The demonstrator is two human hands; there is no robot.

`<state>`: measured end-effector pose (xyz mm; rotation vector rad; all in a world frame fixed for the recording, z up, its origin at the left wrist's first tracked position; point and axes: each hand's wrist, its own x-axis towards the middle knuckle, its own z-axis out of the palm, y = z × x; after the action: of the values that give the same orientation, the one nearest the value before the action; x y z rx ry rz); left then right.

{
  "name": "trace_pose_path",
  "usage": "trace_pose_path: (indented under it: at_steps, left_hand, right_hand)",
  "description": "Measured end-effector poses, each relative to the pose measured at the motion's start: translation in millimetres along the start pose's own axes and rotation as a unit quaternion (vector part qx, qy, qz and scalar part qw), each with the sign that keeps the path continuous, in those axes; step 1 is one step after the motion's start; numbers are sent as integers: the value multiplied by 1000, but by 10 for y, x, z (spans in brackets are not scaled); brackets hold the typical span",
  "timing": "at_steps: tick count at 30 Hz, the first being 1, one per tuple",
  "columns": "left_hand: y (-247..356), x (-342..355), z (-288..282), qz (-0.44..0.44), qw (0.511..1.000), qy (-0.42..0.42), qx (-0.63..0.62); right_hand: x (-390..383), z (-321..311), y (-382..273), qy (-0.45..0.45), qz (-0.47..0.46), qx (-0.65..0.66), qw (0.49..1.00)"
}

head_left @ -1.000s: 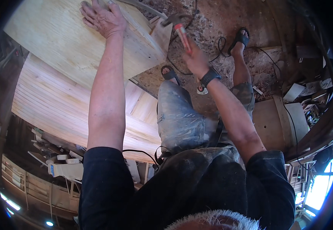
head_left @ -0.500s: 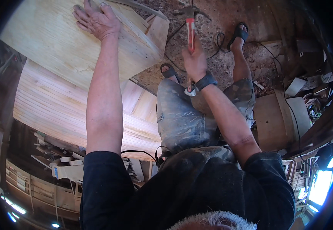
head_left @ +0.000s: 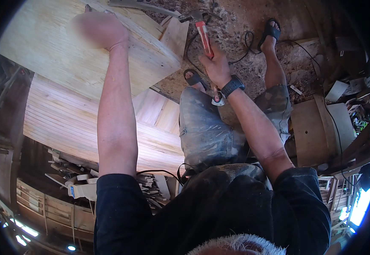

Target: The person uses a hammer to join wooden boards and then replaces the sandpaper disc on a handheld orbital sander.

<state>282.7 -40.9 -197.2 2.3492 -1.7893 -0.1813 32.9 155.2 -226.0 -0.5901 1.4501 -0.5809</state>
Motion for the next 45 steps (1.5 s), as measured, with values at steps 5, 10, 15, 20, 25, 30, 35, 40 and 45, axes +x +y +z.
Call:
trace_pose_path:
  at_steps: [5, 10, 15, 20, 25, 30, 35, 40, 45]
  left_hand:
    - [-71, -10, 42, 6, 1000, 0, 11]
    - [-62, -6, 39, 5, 1000, 0, -5]
    - [-84, 4, 53, 17, 1000, 4, 3]
    - [-129, -12, 56, 19, 1000, 1, 20]
    - [-121, -8, 76, -1, 1000, -2, -4]
    - [-134, 3, 83, 15, 1000, 2, 4]
    - [-204, 2, 124, 26, 1000, 5, -2]
    - [-299, 6, 167, 42, 999, 23, 18]
    - [-315, 8, 172, 45, 998, 32, 18]
  right_hand:
    - [103, 7, 132, 55, 46, 79, 994]
    - [147, -301, 60, -152, 117, 74, 979]
    - [193, -332, 96, -111, 105, 129, 980]
    - [206, -142, 189, -170, 162, 131, 963]
    - [218, -291, 324, -237, 147, 188, 942]
    - [429, -180, 737, -193, 63, 106, 973]
    - [619, 93, 1096, -138, 134, -163, 968]
    - [531, 201, 1029, -132, 93, -173, 972]
    - [326, -36, 973, -226, -31, -104, 968]
